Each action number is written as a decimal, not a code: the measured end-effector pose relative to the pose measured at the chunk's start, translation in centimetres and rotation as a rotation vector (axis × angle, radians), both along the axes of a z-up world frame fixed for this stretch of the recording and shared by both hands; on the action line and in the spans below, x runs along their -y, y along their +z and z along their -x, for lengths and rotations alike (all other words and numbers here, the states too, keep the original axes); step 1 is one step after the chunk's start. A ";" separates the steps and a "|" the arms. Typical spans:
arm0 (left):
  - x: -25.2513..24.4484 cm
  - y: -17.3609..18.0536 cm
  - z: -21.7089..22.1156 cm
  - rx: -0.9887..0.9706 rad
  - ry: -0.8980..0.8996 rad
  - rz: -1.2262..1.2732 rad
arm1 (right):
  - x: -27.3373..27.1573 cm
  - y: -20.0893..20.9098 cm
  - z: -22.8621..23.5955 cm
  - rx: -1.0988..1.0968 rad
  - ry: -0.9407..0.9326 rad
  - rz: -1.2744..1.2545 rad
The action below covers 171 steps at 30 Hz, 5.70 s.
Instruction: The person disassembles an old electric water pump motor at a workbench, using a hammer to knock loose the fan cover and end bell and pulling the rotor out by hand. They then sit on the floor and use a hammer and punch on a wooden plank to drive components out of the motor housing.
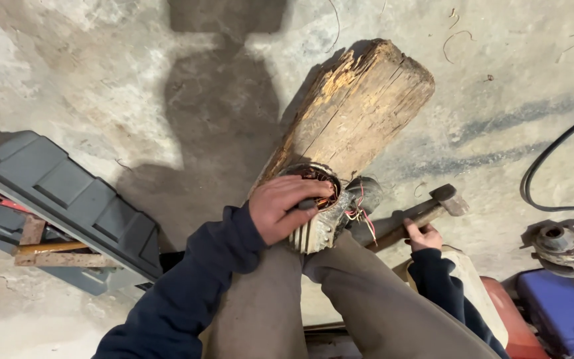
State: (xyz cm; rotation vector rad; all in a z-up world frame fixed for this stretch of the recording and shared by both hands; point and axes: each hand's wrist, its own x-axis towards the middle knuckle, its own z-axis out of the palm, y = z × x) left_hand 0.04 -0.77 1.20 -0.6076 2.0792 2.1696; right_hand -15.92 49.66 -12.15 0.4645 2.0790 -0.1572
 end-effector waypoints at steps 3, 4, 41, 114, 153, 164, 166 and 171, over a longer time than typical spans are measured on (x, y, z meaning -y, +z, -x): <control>0.1 -0.3 -1.3 0.131 0.194 -0.135 | -1.5 -0.2 -0.7 -0.082 -0.075 0.123; 0.8 0.1 -1.1 0.133 0.196 -0.136 | -1.6 -0.3 -0.6 -0.080 -0.074 0.122; 0.7 -0.7 1.5 0.204 0.271 0.055 | -6.9 -2.2 1.2 0.238 -0.164 0.209; -5.0 -1.4 -1.3 -0.067 0.399 0.463 | 23.6 20.5 7.0 -0.289 0.744 1.299; -6.0 -4.1 -1.6 0.039 0.254 0.404 | 28.5 29.5 12.3 -0.448 0.994 0.943; -6.1 -3.5 -1.7 0.129 0.096 0.475 | 30.0 24.6 6.2 -0.117 1.341 0.743; -4.3 -3.3 -1.1 0.043 0.149 0.418 | 30.7 26.4 8.8 -0.216 1.324 0.822; -5.0 -3.3 -1.6 0.086 0.137 0.342 | 30.9 31.9 13.0 -0.110 0.780 1.033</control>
